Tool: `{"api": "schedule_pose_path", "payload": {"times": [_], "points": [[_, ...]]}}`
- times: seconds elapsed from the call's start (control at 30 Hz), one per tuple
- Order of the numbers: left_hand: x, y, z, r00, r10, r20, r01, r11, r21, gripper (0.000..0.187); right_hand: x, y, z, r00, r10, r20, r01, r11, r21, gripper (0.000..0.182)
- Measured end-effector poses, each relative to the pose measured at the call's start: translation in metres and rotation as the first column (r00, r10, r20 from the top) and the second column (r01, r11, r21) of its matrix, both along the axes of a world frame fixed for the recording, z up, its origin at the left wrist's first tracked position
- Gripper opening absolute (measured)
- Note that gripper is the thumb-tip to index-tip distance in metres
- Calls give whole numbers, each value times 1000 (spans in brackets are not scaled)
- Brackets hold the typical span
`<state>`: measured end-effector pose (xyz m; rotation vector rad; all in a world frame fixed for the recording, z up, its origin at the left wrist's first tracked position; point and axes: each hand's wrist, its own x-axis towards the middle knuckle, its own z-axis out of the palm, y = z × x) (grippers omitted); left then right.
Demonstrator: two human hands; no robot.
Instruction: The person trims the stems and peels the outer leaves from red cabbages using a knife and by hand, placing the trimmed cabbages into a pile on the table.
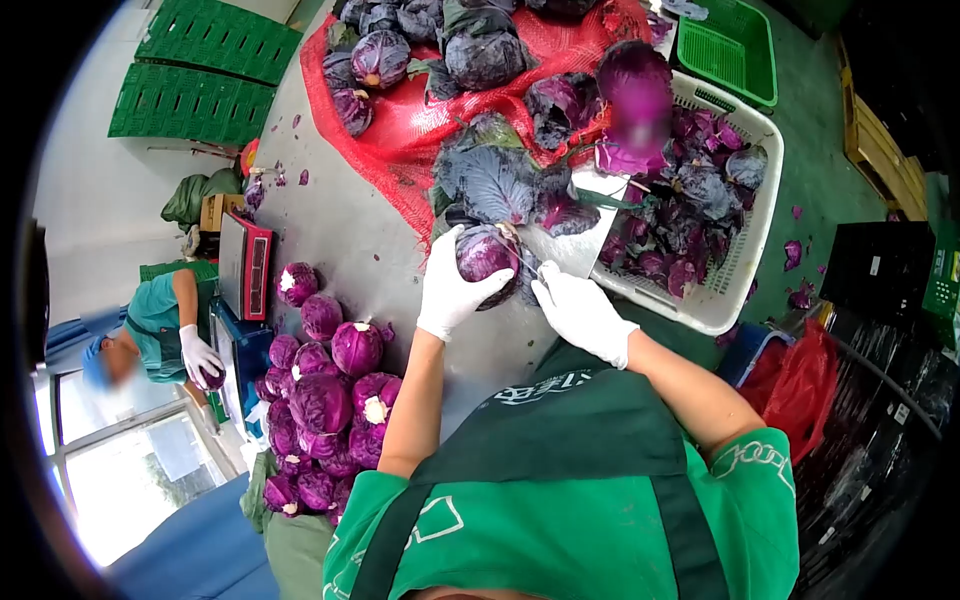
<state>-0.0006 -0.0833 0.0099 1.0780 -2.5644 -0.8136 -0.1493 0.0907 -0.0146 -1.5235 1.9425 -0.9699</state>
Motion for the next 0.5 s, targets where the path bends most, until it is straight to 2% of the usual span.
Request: {"api": "schedule_pose_path", "payload": {"times": [0.07, 0.13, 0.2, 0.23, 0.3, 0.33, 0.4, 0.47, 0.5], "points": [[-1, -2, 0, 1000, 6, -28, -5, 999, 41, 94, -1, -4, -9, 999, 32, 27, -32, 999, -4, 33], [-3, -2, 5, 1000, 3, -27, -2, 1000, 30, 94, -1, -8, -15, 999, 47, -25, -47, 999, -19, 34], [-5, 1, 8, 1000, 5, -23, -4, 999, 31, 94, 0, -12, -16, 999, 17, 35, -21, 991, 132, 37], [-6, 2, 8, 1000, -4, -17, 4, 1000, -11, 93, -1, -16, -11, 999, 21, 31, -25, 989, 143, 37], [-8, 0, 3, 1000, -10, -17, 10, 999, -42, 92, -4, -23, 2, 995, -5, 99, -34, 922, 386, 37], [-8, -1, 1, 999, -14, -31, 12, 998, -60, 92, -6, -25, -3, 995, -1, 96, -37, 917, 397, 37], [-8, -1, -3, 999, -15, -45, 11, 997, -73, 91, -9, -31, -22, 996, 14, 94, -41, 954, 296, 39], [-13, -3, -4, 999, 29, -32, -30, 999, -16, 92, -20, -48, -29, 992, 27, 122, -68, 936, 346, 40], [-13, 4, -1, 996, -90, -17, 87, 985, -152, 93, -22, -60, -27, 993, 26, 116, -68, 927, 368, 39]]}}
